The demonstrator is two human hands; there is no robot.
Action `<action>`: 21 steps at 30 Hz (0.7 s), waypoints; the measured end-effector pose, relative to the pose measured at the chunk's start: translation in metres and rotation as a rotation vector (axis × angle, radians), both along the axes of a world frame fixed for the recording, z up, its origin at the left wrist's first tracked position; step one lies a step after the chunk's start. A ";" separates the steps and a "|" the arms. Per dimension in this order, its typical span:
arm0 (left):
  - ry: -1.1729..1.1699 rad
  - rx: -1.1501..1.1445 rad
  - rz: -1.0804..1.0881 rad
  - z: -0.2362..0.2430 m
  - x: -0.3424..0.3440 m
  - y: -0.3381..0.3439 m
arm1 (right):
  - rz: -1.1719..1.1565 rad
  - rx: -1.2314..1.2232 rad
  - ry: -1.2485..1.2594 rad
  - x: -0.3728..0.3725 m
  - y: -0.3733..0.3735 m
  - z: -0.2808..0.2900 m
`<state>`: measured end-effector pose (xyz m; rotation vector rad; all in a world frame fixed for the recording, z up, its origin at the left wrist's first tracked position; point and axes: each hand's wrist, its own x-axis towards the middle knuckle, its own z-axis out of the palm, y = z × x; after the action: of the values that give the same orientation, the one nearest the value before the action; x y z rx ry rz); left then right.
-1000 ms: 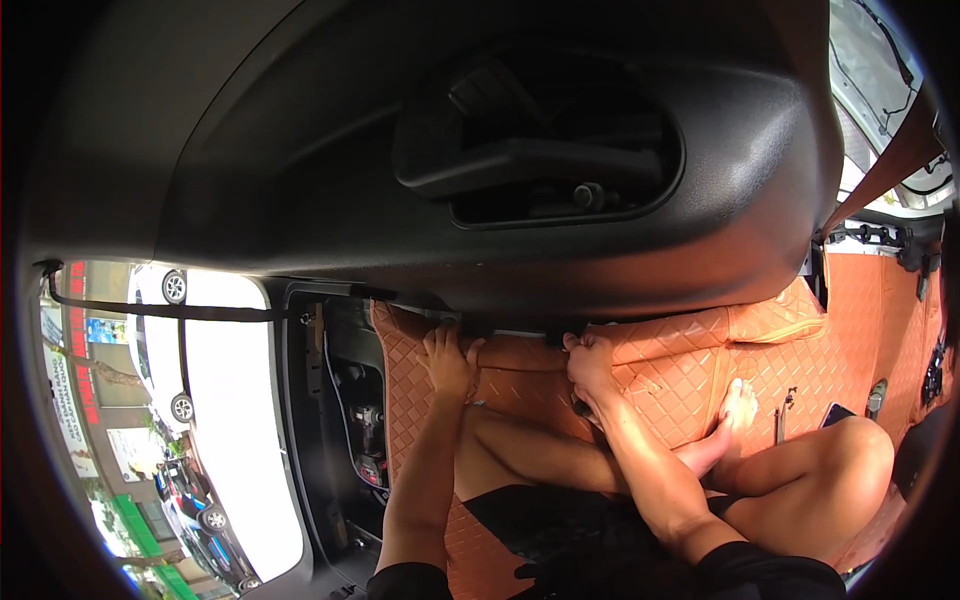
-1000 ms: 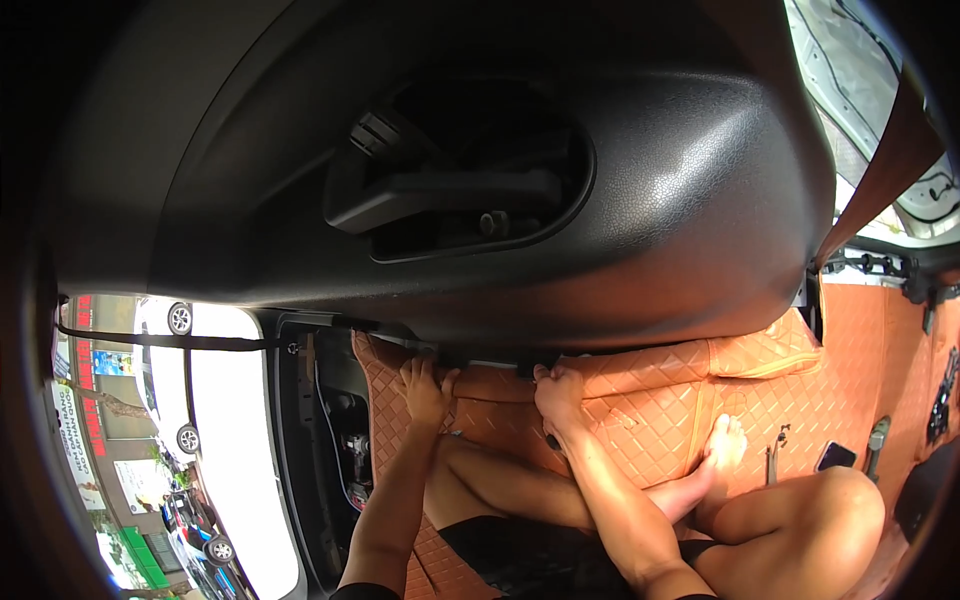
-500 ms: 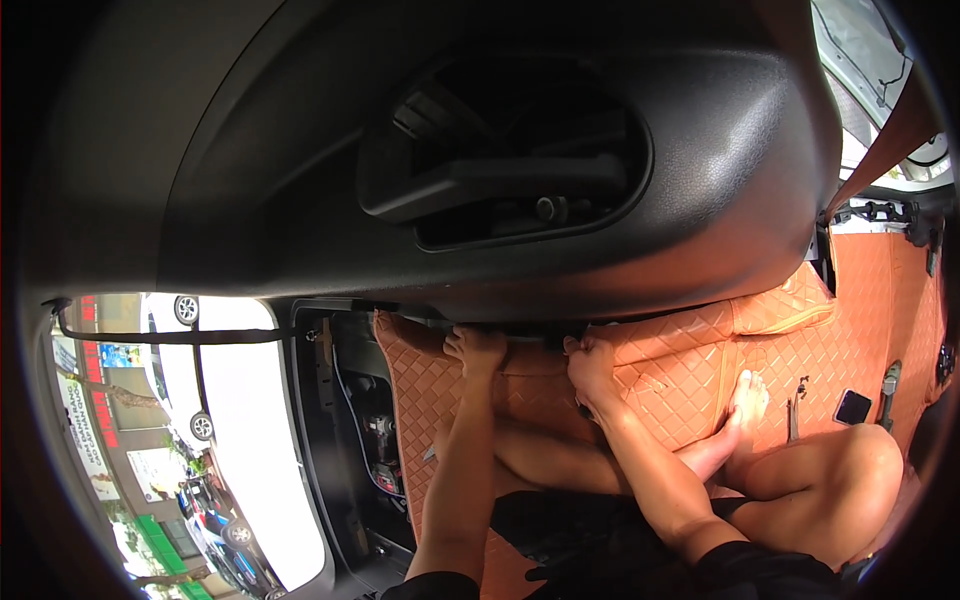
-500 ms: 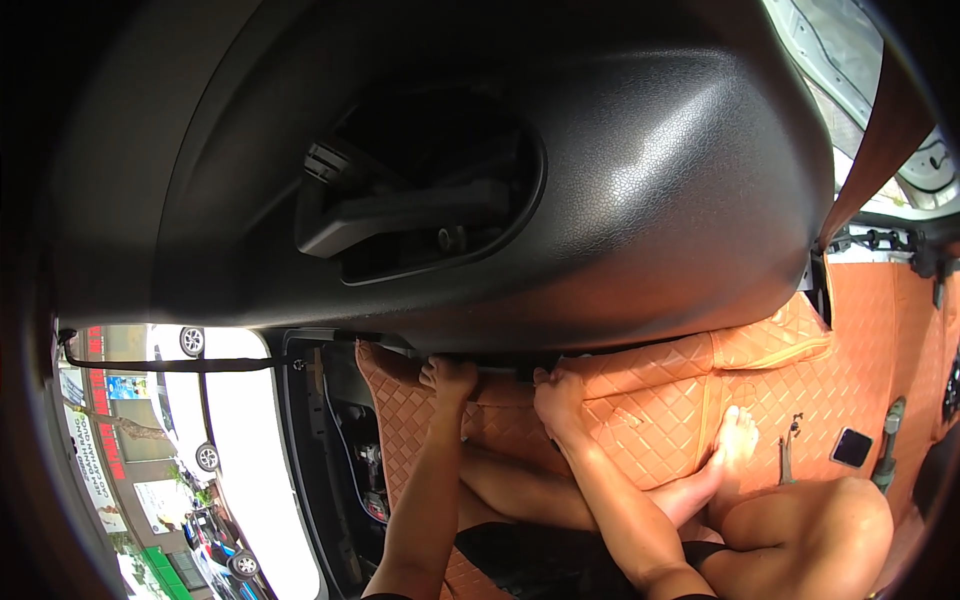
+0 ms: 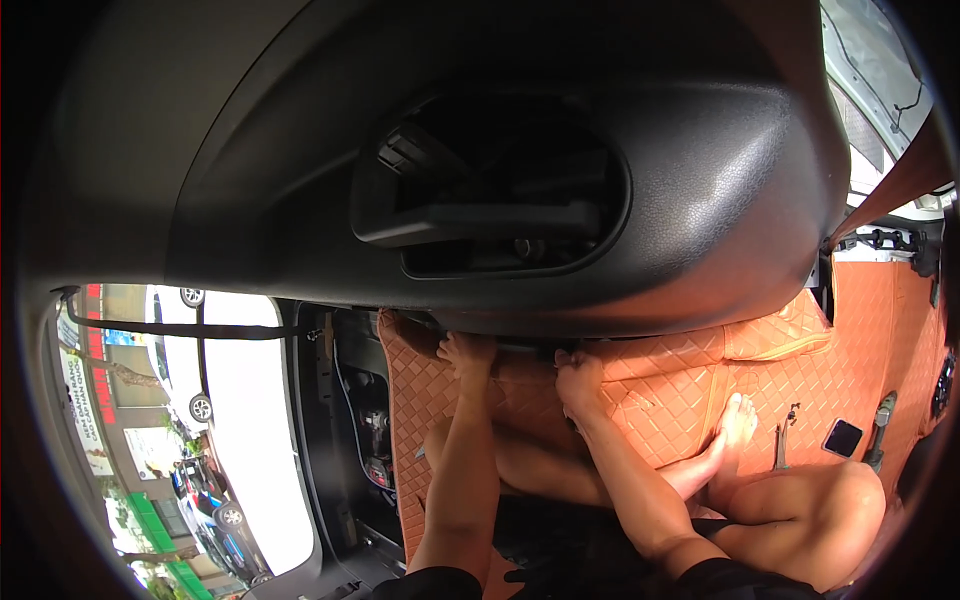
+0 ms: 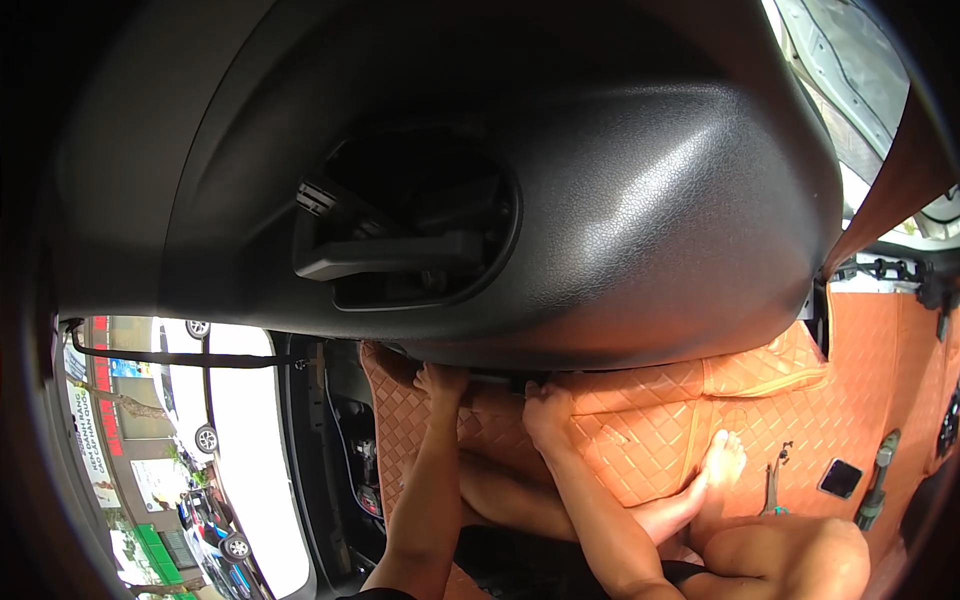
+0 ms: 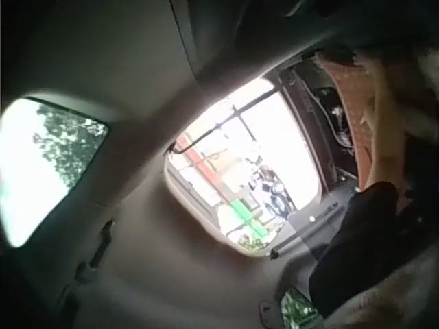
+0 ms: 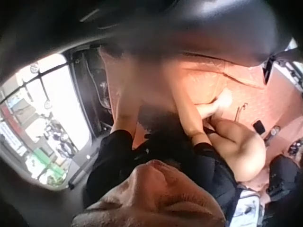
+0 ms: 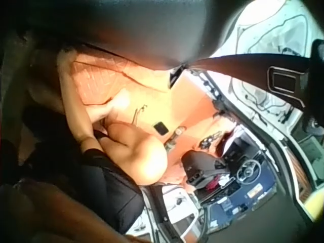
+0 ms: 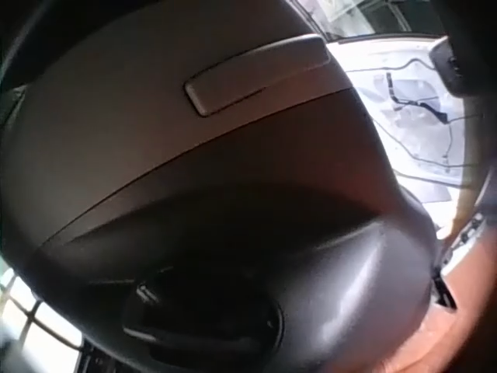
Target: Installing and securing customized floor or trunk lining in a vehicle using screws, tools, and manual fitting.
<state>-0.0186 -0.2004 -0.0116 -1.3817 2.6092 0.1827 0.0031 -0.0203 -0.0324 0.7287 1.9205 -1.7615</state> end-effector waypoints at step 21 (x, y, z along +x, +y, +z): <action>-0.601 0.794 -0.098 0.039 -0.033 -0.123 | 0.223 0.210 0.138 -0.006 0.009 0.015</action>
<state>-0.0513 -0.3234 0.0274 -0.8403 1.7859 0.6009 -0.0033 -0.0108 -0.0170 0.4485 2.2088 -1.5251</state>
